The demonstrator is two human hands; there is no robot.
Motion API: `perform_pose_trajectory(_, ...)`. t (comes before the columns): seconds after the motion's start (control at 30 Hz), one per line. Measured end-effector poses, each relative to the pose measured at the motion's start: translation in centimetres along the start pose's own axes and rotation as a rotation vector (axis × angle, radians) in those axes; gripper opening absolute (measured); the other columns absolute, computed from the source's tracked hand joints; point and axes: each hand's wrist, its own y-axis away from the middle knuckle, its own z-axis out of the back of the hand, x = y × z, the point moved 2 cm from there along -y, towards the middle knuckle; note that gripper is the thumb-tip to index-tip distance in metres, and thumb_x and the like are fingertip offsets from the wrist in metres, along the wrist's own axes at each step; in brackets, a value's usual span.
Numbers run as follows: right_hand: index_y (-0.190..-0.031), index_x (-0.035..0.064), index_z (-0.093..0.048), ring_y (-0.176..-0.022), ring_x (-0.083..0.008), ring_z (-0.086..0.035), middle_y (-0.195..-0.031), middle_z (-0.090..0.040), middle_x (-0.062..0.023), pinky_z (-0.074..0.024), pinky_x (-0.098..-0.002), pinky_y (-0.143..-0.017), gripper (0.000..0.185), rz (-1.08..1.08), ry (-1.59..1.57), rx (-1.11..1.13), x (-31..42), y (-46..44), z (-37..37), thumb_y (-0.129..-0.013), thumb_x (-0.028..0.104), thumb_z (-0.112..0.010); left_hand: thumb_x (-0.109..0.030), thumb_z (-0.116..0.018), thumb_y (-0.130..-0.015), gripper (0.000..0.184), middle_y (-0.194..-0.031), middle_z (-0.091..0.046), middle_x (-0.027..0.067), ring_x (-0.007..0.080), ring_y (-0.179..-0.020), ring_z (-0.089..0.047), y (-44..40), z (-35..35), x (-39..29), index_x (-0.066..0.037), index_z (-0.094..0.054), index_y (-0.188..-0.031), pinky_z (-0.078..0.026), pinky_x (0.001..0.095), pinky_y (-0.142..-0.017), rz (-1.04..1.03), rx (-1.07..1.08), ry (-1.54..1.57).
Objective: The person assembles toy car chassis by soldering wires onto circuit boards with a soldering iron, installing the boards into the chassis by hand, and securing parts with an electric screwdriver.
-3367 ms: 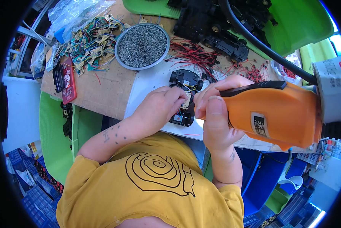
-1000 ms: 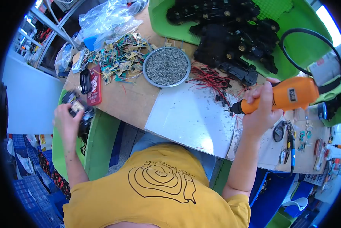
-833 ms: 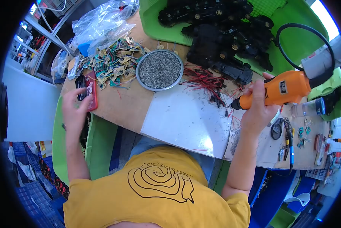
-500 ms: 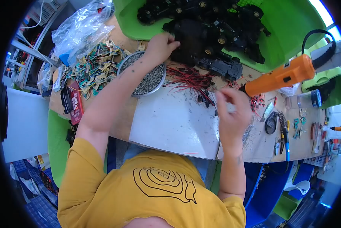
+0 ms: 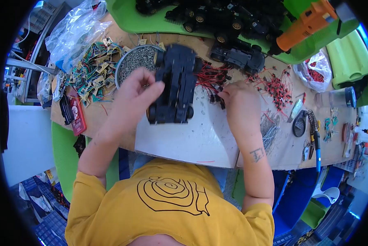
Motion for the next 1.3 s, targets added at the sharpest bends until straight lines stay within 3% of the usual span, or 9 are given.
perform_pose_trajectory(0.07,-0.081,0.0022,-0.066,-0.079,-0.036,-0.06,-0.081,-0.063,-0.0163,-0.0472,-0.0425,-0.068,0.008,0.0,0.024,0.015,0.7,0.6,1.1,-0.079,0.009,-0.068,-0.01,-0.061,-0.09,0.016,-0.091,-0.057,0.0037,0.0049,-0.071,-0.052,2.4,-0.5,1.3,-0.001,-0.049,-0.092,-0.044,0.0238,-0.06,0.143,0.084,0.235)
perform_pose_trajectory(0.13,-0.086,0.0012,-0.061,-0.075,-0.0374,-0.061,-0.081,-0.064,-0.0183,-0.0468,-0.0437,-0.063,0.01,-0.258,-0.154,0.116,1.4,1.7,2.0,-0.085,0.01,-0.065,-0.009,-0.061,-0.09,0.017,-0.099,-0.057,0.0064,0.0071,-0.077,-0.056,4.4,-1.0,1.9,0.0,-0.049,-0.099,-0.047,0.0241,-0.065,0.219,0.058,0.296)
perform_pose_trajectory(0.27,-0.09,0.0015,-0.056,-0.073,-0.0392,-0.062,-0.078,-0.064,-0.0197,-0.0464,-0.0447,-0.061,0.012,-0.218,-0.303,0.099,2.9,3.6,2.3,-0.09,0.012,-0.061,-0.005,-0.059,-0.091,0.035,-0.12,-0.055,0.0136,0.0135,-0.095,-0.062,6.3,-1.1,3.5,0.004,-0.048,-0.123,-0.053,0.0277,-0.083,0.3,0.018,0.512)
perform_pose_trajectory(0.37,-0.096,0.003,-0.054,-0.073,-0.0387,-0.062,-0.076,-0.063,-0.0196,-0.0466,-0.0449,-0.062,0.012,-0.275,-0.214,0.081,3.4,4.4,1.6,-0.092,0.013,-0.059,-0.004,-0.057,-0.091,0.051,-0.126,-0.055,0.0139,0.0163,-0.11,-0.059,6.7,-0.9,4.0,0.004,-0.038,-0.138,-0.051,0.0314,-0.093,0.349,0.079,0.558)
perform_pose_trajectory(0.57,-0.105,0.0044,-0.06,-0.071,-0.0354,-0.061,-0.081,-0.063,-0.0189,-0.0468,-0.0427,-0.061,0.016,-0.458,-0.355,0.258,3.8,4.7,1.3,-0.093,0.014,-0.059,-0.004,-0.056,-0.092,0.046,-0.122,-0.058,0.0117,0.016,-0.107,-0.06,7.7,-0.9,4.5,0.004,-0.041,-0.135,-0.05,0.0326,-0.092,0.35,0.03,0.662)
perform_pose_trajectory(0.63,-0.101,0.0034,-0.067,-0.068,-0.0311,-0.06,-0.08,-0.063,-0.0156,-0.0467,-0.0376,-0.059,0.015,-0.141,-0.392,0.108,4.0,5.3,1.1,-0.089,0.012,-0.063,-0.002,-0.056,-0.092,0.045,-0.123,-0.056,0.0112,0.0158,-0.108,-0.059,7.9,-1.0,4.2,0.004,-0.042,-0.134,-0.05,0.0315,-0.093,0.377,0.056,0.752)
perform_pose_trajectory(0.87,-0.092,0.0046,-0.072,-0.066,-0.0232,-0.058,-0.075,-0.061,-0.0081,-0.0449,-0.0315,-0.056,0.016,-0.077,-0.508,-0.09,8.0,6.8,1.0,-0.076,0.001,-0.073,-0.001,-0.055,-0.09,0.042,-0.12,-0.059,0.0103,0.0173,-0.109,-0.06,8.6,-3.1,4.6,0.001,-0.044,-0.131,-0.048,0.0337,-0.095,0.378,0.014,0.973)
perform_pose_trajectory(0.97,-0.091,0.007,-0.072,-0.064,-0.0224,-0.056,-0.074,-0.06,-0.0052,-0.0447,-0.0331,-0.055,0.025,0.103,-0.402,-0.158,8.7,7.3,0.5,-0.068,-0.002,-0.075,0.0,-0.056,-0.091,0.04,-0.122,-0.055,0.0095,0.0161,-0.11,-0.056,8.5,-3.3,4.1,0.001,-0.044,-0.129,-0.047,0.0327,-0.095,0.372,0.025,1.029)
perform_pose_trajectory(1.3,-0.082,0.0073,-0.067,-0.063,-0.022,-0.053,-0.073,-0.055,-0.0032,-0.0434,-0.0335,-0.055,0.018,0.174,-0.276,-0.238,9.7,6.8,-0.7,-0.067,0.003,-0.075,0.004,-0.058,-0.088,0.041,-0.122,-0.053,0.0098,0.0167,-0.112,-0.055,8.5,-3.8,3.8,0.0,-0.043,-0.126,-0.046,0.0318,-0.097,0.318,-0.003,1.025)
